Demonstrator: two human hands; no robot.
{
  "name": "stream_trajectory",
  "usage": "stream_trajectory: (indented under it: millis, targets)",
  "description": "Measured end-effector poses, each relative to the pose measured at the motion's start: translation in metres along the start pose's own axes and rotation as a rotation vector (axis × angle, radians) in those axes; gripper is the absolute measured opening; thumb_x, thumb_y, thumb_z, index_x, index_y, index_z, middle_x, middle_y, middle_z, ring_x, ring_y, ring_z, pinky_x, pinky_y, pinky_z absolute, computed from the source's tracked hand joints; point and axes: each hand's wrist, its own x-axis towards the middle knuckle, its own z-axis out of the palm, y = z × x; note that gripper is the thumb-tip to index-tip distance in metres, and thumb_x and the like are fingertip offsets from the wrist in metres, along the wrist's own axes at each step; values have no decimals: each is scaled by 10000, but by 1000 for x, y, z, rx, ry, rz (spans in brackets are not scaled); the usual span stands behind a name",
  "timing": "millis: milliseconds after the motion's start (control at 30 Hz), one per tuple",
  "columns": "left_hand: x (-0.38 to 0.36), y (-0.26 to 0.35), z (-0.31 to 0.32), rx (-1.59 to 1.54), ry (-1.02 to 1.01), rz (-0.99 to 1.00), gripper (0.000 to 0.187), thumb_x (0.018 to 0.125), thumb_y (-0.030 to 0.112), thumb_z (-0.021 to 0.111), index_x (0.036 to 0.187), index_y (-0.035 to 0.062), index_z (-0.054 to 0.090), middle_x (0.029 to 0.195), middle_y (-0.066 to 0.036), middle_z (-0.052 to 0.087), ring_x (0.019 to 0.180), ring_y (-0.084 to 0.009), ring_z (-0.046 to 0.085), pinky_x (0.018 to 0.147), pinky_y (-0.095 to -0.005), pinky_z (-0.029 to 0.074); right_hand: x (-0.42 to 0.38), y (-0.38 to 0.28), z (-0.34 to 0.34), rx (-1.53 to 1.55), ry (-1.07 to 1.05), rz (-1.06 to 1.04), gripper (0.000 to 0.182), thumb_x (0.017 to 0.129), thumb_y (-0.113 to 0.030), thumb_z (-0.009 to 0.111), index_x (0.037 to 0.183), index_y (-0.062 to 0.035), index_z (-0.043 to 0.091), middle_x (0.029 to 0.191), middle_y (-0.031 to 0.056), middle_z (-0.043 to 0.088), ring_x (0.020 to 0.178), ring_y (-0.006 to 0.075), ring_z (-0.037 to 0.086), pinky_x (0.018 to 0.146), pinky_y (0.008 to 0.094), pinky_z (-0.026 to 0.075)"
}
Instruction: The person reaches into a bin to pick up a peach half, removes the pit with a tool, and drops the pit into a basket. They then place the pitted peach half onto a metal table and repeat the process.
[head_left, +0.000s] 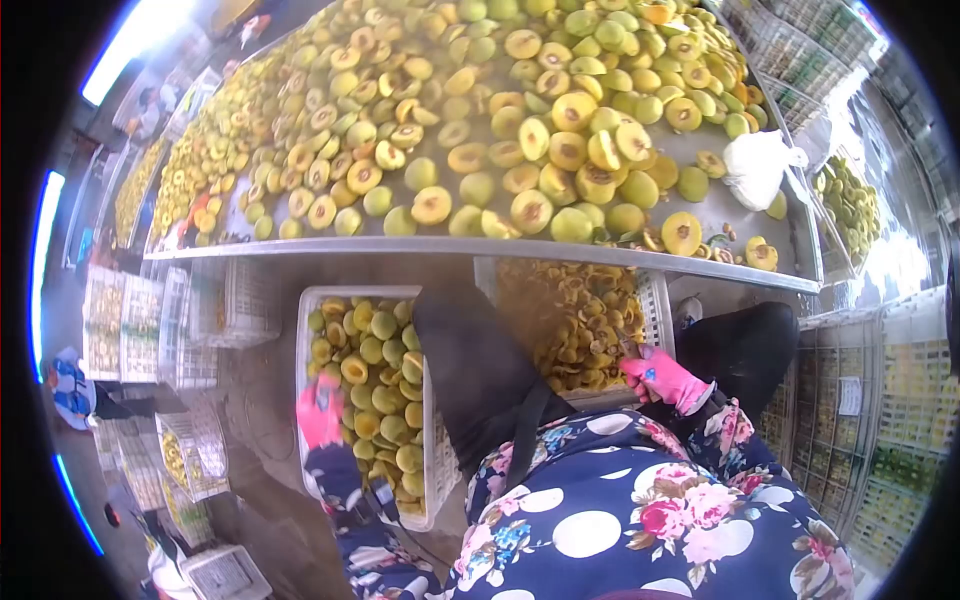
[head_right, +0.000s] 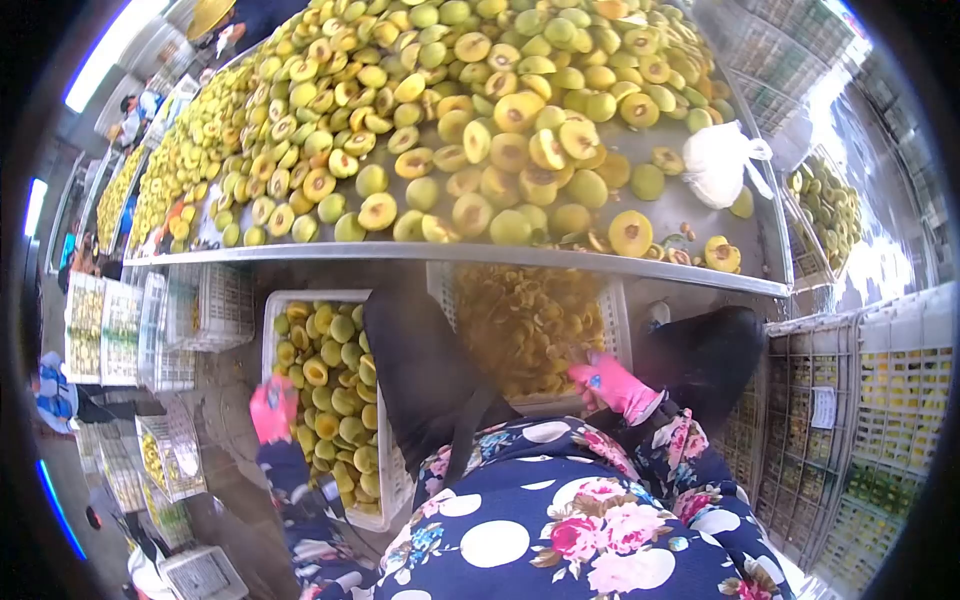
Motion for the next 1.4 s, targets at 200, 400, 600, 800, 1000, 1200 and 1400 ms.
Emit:
stream_trajectory:
  millis: [200,400,600,800,1000,1200,1400]
  targets:
    - [84,200,143,120,-290,665,285,786,39,554,1069,11,581,938,-137,638,859,-208,624,751,-276,476,-18,-12,2,100,-23,-13,244,842,-260,573,801,-56,446,611,26,483,432,106,467,384,243,402]
    - [84,234,258,430,-451,559,433,723,331,655,1045,51,582,918,-180,624,868,-337,593,775,-383,469,-31,-9,-6,166,-39,-122,272,849,-235,546,1009,-29,468,661,50,505,428,110,468,362,236,360]
    - [80,207,263,-10,-392,506,378,690,181,729,993,12,582,894,-135,626,841,-247,610,766,-331,474,-33,-14,-2,212,-66,-146,250,846,-267,552,937,-52,465,665,33,495,447,96,455,377,222,361]
    - [54,217,212,-868,-500,-66,361,830,149,623,1123,-1,473,973,-88,590,858,-176,584,697,-308,504,-72,-64,3,224,-77,-280,238,845,-254,557,939,-56,464,617,12,500,418,74,455,375,203,359]
    - [8,232,199,-1226,-766,-364,399,839,82,585,1202,86,419,1079,-114,555,939,-254,581,696,-386,542,-74,-108,22,307,-165,-475,433,807,-209,635,1134,-11,431,677,31,530,433,66,464,376,199,366]
    - [-28,236,211,-926,-806,-253,338,829,76,589,1122,-18,450,1036,-86,559,951,-231,564,798,-389,513,-61,-131,38,165,33,-736,455,810,-191,636,1158,32,445,913,66,584,729,111,549,634,244,466]
    - [-26,228,215,-871,-1022,-182,289,918,220,472,1109,7,516,1020,-66,569,907,-143,539,814,-266,439,-55,-129,25,-46,-35,-744,426,817,-197,608,1147,31,466,1022,135,592,938,189,564,787,320,446]
